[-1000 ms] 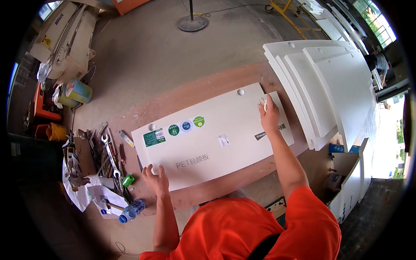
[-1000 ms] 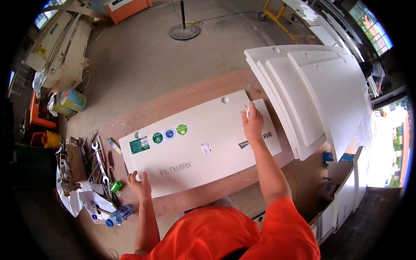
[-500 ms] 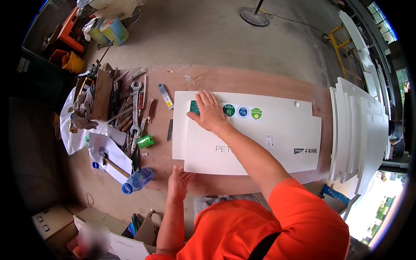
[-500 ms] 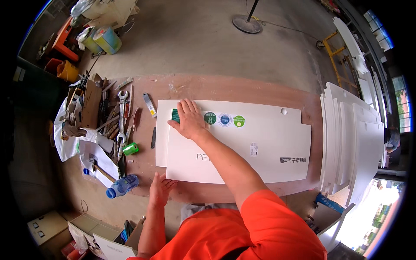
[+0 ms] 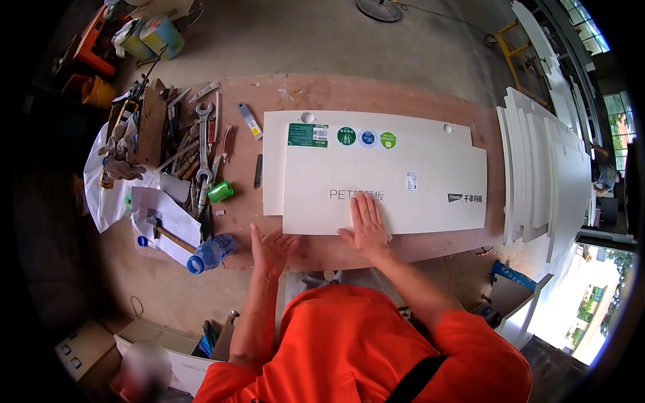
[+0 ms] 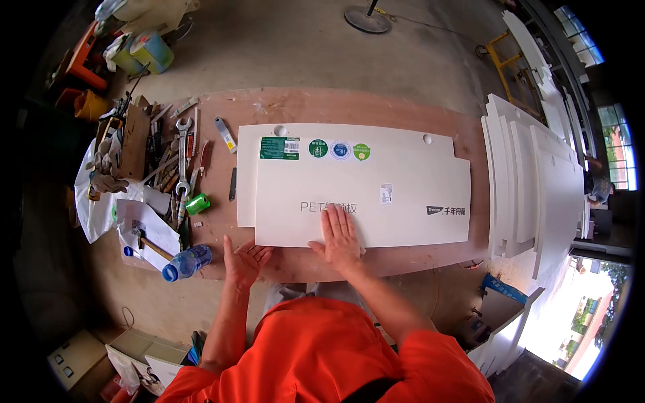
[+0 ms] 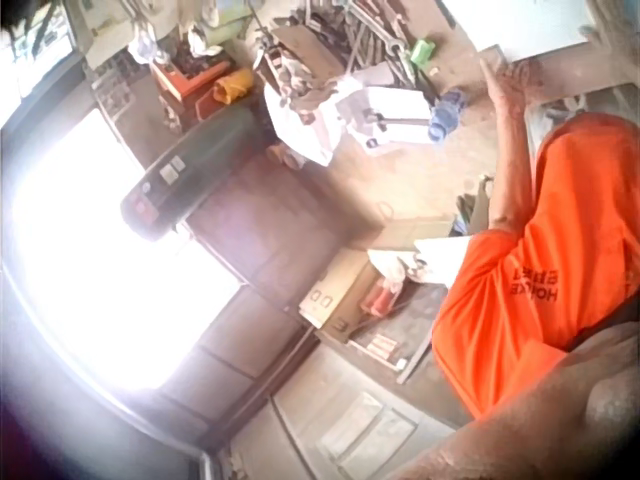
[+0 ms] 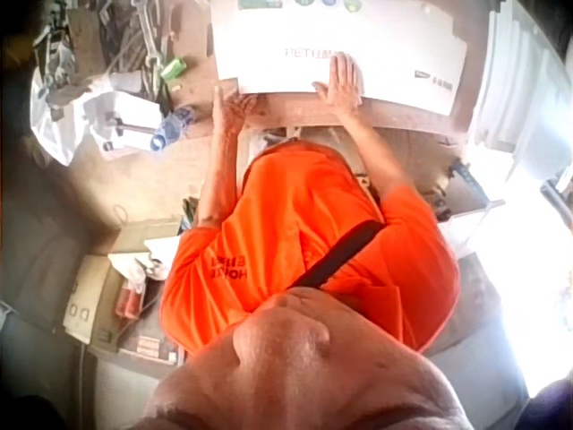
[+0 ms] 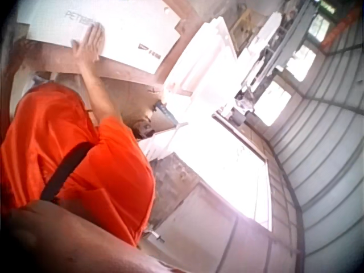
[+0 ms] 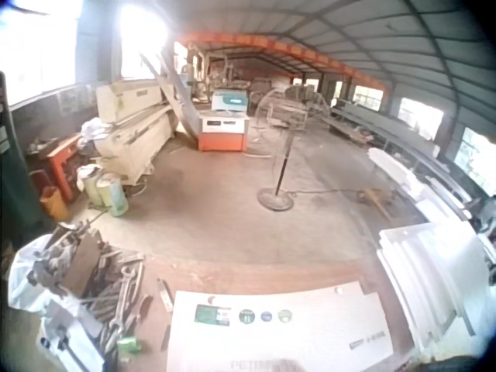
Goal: The person wipes the surface of white rectangular panels with a cloth. They handle the panels one at a time, wiping both sides, and then stack them on a nearby table.
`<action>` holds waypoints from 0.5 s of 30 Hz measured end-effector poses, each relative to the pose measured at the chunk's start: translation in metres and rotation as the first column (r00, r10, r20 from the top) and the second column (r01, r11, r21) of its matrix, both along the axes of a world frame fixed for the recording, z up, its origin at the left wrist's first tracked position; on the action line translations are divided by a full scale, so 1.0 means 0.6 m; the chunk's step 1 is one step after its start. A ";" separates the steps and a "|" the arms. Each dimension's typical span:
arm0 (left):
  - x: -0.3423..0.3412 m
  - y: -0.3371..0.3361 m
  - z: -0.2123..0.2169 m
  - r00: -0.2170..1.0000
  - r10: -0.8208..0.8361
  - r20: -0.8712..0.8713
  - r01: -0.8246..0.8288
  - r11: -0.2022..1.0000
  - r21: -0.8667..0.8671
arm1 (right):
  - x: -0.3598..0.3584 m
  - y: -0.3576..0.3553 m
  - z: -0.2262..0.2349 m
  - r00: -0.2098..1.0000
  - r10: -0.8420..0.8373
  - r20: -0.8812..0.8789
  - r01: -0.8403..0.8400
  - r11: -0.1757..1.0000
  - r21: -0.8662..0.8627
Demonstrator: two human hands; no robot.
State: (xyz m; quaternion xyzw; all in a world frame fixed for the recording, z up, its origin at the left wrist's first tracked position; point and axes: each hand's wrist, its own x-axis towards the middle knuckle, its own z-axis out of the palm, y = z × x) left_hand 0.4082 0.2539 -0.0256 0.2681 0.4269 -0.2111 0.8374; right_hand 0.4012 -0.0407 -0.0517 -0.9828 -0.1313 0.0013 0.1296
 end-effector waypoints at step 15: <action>0.000 -0.037 -0.073 0.974 -0.224 0.010 0.168 0.760 0.628 | -0.123 -0.356 -0.030 0.674 -0.735 0.078 0.738 0.675 -0.013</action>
